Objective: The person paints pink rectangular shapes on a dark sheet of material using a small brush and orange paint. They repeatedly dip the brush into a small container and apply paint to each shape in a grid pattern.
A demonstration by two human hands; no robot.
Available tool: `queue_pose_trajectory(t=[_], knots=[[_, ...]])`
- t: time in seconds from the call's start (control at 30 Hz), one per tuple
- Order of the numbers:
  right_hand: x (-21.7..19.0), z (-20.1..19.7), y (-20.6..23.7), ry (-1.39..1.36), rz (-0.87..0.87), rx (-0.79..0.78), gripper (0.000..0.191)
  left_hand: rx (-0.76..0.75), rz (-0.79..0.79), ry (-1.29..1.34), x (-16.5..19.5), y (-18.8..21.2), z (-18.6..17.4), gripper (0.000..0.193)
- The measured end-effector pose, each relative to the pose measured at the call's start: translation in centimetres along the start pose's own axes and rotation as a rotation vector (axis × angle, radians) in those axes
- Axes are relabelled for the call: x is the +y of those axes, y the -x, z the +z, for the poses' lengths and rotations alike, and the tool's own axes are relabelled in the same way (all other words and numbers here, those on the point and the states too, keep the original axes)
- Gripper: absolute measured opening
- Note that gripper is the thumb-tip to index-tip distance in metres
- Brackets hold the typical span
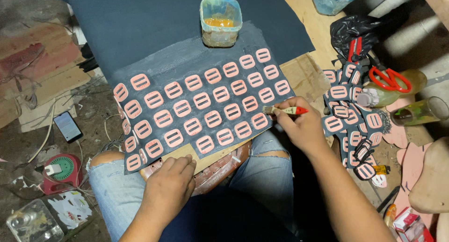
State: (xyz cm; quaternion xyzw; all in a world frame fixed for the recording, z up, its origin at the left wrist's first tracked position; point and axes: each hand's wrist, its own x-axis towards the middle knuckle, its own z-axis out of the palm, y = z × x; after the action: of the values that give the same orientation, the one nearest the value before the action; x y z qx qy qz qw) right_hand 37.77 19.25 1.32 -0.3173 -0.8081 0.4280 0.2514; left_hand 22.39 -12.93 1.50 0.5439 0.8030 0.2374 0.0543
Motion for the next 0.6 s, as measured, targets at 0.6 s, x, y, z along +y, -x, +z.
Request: queue_pose_trajectory(t=[0.6], knots=[[-0.2,-2.4,2.6,0.281,-0.016,0.156,0.020,0.002,0.004,-0.011,-0.1,0.1,0.2,0.042]])
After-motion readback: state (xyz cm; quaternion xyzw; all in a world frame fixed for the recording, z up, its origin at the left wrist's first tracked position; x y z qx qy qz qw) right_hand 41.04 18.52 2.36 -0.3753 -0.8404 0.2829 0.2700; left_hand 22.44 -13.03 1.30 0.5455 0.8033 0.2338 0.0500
